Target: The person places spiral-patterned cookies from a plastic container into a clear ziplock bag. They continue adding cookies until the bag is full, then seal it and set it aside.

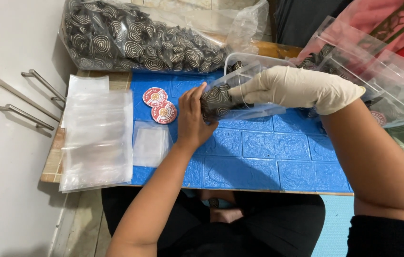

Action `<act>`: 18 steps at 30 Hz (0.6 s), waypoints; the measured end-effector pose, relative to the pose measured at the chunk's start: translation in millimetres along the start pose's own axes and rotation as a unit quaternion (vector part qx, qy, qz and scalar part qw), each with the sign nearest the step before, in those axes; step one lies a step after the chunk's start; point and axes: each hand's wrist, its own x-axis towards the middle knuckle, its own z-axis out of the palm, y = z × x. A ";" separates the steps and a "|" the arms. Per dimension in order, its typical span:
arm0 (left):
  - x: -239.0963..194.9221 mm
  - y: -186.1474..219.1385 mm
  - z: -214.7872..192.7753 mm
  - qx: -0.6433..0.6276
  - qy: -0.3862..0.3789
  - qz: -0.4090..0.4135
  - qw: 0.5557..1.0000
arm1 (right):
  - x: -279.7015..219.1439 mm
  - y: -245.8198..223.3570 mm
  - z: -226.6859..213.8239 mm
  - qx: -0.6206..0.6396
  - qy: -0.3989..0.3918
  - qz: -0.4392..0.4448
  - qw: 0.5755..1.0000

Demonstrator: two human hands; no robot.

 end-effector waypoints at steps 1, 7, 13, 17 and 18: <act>0.9 2.5 -2.4 -0.003 -0.014 -0.006 1.000 | 1.4 2.6 1.2 0.010 -0.019 -0.017 1.000; 2.3 4.9 -4.9 -0.005 -0.027 -0.028 0.999 | -5.2 7.0 -7.6 0.039 0.020 -0.029 0.999; 3.7 9.7 -6.7 -0.003 -0.023 -0.024 0.999 | -5.2 3.1 -1.0 0.094 -0.038 0.038 0.994; 3.0 -2.3 -2.3 0.010 0.004 0.005 1.000 | -1.4 7.7 3.3 0.047 -0.095 -0.065 0.992; 4.0 -4.0 -2.6 0.008 0.001 0.007 1.000 | -6.0 7.4 -0.9 0.049 -0.092 -0.063 0.993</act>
